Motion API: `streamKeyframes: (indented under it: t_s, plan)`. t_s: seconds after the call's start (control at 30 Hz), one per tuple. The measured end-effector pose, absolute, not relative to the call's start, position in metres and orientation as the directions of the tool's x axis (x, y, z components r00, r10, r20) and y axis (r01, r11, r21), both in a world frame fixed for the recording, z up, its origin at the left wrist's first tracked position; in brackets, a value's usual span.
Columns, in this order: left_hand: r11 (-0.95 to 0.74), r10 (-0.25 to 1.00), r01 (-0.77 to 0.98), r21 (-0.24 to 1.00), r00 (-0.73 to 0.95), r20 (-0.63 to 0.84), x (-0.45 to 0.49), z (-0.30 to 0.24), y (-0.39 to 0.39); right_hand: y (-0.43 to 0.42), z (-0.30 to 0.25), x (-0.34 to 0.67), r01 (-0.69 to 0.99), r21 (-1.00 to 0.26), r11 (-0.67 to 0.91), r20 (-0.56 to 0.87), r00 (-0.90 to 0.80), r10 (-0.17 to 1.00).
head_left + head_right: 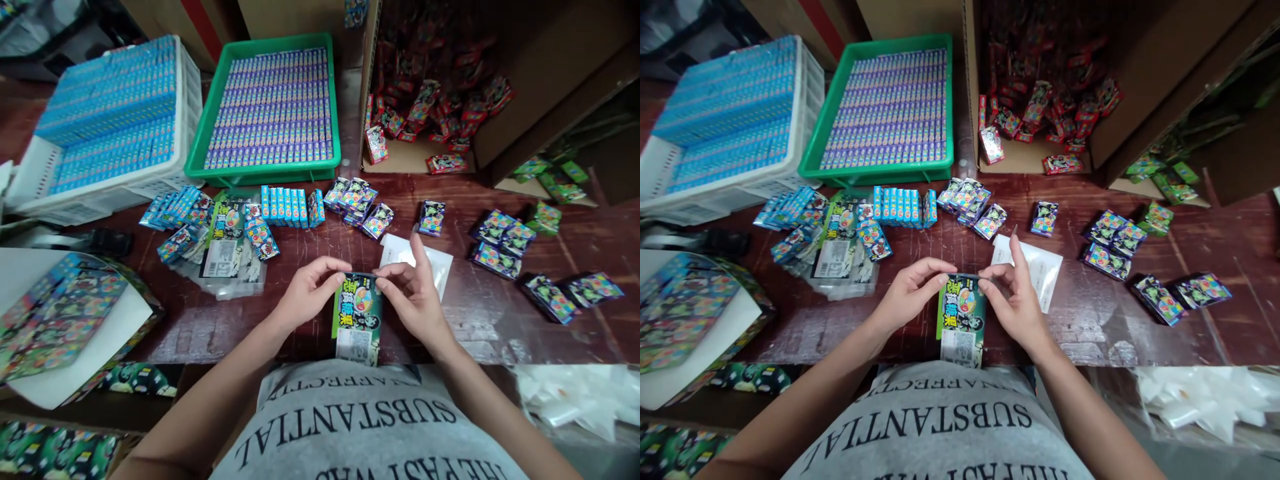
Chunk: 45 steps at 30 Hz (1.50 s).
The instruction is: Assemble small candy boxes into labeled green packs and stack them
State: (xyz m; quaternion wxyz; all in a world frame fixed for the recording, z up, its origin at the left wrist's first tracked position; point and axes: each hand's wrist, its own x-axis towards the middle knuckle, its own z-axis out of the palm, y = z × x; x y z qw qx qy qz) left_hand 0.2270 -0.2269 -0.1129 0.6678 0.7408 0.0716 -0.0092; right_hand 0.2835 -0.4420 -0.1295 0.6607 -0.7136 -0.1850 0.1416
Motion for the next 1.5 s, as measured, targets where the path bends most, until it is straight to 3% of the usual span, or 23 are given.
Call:
streamKeyframes:
  t_s: [0.13,0.33,0.5,0.67,0.77,0.93,1.17,1.33,1.5]
  plan:
    - [-0.137,0.064,0.135,0.981,0.99,-0.127,0.229,-0.104,-0.225,-0.443,-0.118,0.29,0.058,-0.997,-0.06,0.021,0.873,0.486]
    - [-0.167,0.094,0.247,0.954,0.968,-0.234,0.239,-0.094,-0.221,-0.43,-0.105,0.295,-0.027,-0.992,-0.12,-0.076,0.903,0.423]
    - [-0.127,0.04,0.281,0.951,0.96,-0.279,0.246,-0.094,-0.208,-0.426,-0.101,0.3,-0.073,-0.989,-0.125,-0.119,0.9,0.419]
    - [-0.056,-0.09,0.228,0.972,0.968,-0.232,0.239,-0.099,-0.202,-0.443,-0.099,0.3,0.035,-0.987,-0.155,-0.05,0.858,0.511]
    - [0.006,-0.097,0.208,0.978,0.974,-0.206,0.234,-0.101,-0.205,-0.45,-0.094,0.302,0.069,-0.978,-0.199,-0.051,0.838,0.543]
    - [-0.071,-0.09,0.092,0.993,0.991,-0.099,0.233,-0.102,-0.206,-0.448,-0.086,0.303,0.031,-0.981,-0.19,-0.089,0.805,0.587]
    - [-0.155,-0.085,0.045,0.987,0.995,-0.059,0.234,-0.098,-0.21,-0.459,-0.066,0.326,0.295,-0.913,-0.282,0.021,0.725,0.688]
    - [-0.223,-0.1,-0.011,0.975,0.995,-0.011,0.235,-0.094,-0.221,-0.441,-0.042,0.348,0.53,-0.788,-0.312,-0.081,0.413,0.907]
    - [-0.223,-0.089,-0.014,0.975,0.996,-0.006,0.234,-0.092,-0.222,-0.425,-0.045,0.343,0.673,-0.592,-0.443,-0.109,0.477,0.872]
